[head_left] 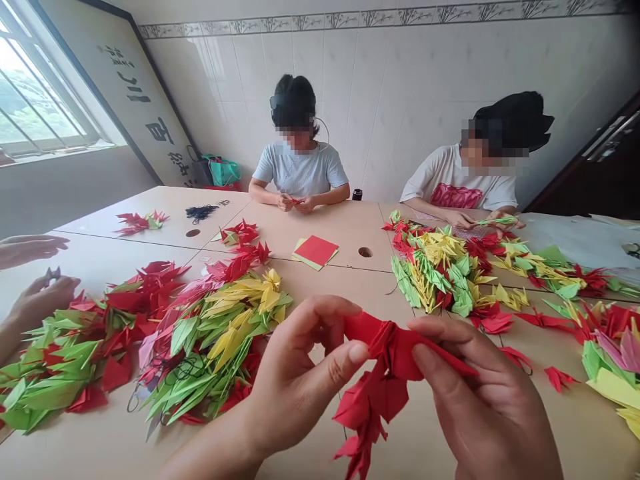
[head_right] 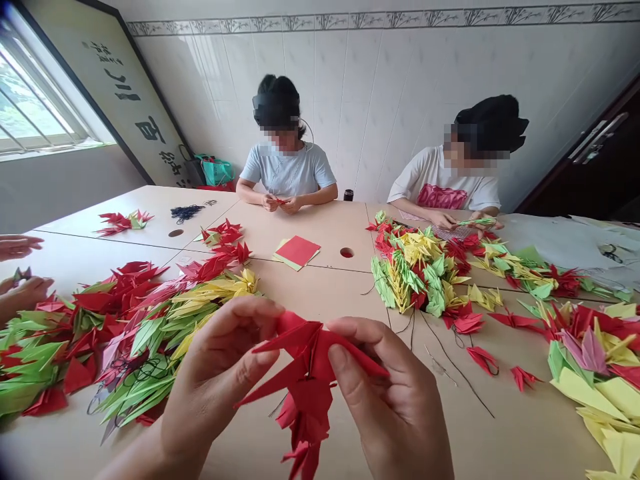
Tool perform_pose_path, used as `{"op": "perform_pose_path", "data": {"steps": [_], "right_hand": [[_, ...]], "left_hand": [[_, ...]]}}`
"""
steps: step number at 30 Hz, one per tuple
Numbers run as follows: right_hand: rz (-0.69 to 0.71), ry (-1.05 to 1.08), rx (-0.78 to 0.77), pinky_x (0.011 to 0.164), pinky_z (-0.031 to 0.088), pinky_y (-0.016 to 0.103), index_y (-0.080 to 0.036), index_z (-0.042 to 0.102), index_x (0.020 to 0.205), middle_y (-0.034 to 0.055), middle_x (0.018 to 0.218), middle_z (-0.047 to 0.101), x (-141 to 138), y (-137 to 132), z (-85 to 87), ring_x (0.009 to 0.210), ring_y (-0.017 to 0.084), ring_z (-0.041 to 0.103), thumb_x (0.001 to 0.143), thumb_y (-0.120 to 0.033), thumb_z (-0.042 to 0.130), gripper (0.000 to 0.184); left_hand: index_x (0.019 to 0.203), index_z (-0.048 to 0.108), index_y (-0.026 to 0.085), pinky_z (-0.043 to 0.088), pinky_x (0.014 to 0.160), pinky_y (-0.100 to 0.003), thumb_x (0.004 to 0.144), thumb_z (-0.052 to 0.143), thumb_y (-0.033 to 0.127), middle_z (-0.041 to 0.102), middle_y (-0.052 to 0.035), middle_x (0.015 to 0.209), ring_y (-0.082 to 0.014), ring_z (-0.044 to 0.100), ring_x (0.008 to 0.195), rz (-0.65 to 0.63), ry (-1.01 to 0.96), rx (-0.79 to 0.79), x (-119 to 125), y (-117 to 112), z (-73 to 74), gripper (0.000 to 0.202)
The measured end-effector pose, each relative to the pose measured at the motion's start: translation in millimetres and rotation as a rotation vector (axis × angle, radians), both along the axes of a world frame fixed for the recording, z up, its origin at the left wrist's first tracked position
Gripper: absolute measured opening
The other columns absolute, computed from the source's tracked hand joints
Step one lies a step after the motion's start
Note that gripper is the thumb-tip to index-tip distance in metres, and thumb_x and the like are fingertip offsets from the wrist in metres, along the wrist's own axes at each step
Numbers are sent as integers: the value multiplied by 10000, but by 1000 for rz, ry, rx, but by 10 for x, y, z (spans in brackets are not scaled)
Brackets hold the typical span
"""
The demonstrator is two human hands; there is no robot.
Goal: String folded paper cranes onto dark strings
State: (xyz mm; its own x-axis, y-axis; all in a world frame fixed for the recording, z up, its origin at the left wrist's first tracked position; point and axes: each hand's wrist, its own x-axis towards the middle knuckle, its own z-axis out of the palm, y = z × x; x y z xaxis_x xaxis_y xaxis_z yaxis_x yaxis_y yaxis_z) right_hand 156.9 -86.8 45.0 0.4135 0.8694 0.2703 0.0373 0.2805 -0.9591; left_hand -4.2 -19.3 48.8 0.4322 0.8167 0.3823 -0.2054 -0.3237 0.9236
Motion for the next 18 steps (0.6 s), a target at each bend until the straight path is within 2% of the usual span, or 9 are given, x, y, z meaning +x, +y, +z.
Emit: {"op": "perform_pose_path", "data": {"steps": [2, 4, 6, 8, 10, 12, 18], "right_hand": [[48, 45, 18, 564, 569, 185, -304, 713, 1006, -4, 824, 745, 26, 37, -30, 666, 139, 699, 868, -302, 672, 144], [100, 62, 23, 564, 574, 219, -290, 714, 1001, 11, 809, 741, 63, 71, -68, 656, 156, 694, 863, -309, 676, 144], [141, 69, 3, 583, 579, 239, -290, 715, 993, 22, 812, 735, 108, 93, -110, 676, 167, 693, 857, -322, 683, 143], [168, 69, -42, 605, 581, 244, -294, 717, 986, 30, 829, 732, 154, 103, -149, 706, 173, 692, 849, -335, 693, 145], [194, 77, -97, 618, 585, 256, -290, 716, 985, 38, 828, 735, 190, 105, -176, 717, 183, 697, 841, -346, 703, 156], [231, 106, -144, 625, 594, 273, -285, 712, 1003, 45, 832, 745, 210, 109, -182, 716, 193, 705, 845, -363, 696, 177], [398, 169, -201, 686, 606, 306, -280, 715, 1035, 54, 935, 762, 223, 140, -140, 789, 206, 718, 879, -344, 659, 177]], "left_hand": [[1047, 618, 280, 437, 630, -191, 876, 658, 281, 524, 16, 838, -92, 465, 694, 47, 42, 14, 26, 61, -32, 176], [1073, 628, 269, 455, 670, -206, 845, 693, 274, 541, -12, 953, -108, 498, 767, 76, 85, 50, 46, 113, -53, 238], [1017, 652, 226, 477, 728, -229, 815, 722, 267, 565, -38, 1003, -139, 545, 858, 36, 126, 34, 60, 154, -57, 217], [868, 640, 170, 501, 684, -253, 826, 706, 299, 603, -45, 895, -154, 598, 801, -96, 104, -121, 72, 182, -52, 151], [749, 574, 152, 508, 574, -268, 844, 679, 341, 609, -24, 718, -147, 617, 626, -267, 11, -348, 83, 200, -52, 237], [709, 539, 154, 504, 512, -279, 826, 694, 361, 605, -7, 608, -154, 616, 526, -375, -102, -510, 89, 216, -58, 284], [620, 567, 131, 439, 538, -199, 709, 812, 306, 621, 3, 580, -86, 556, 534, -358, -216, -702, 87, 247, -69, 314]]}}
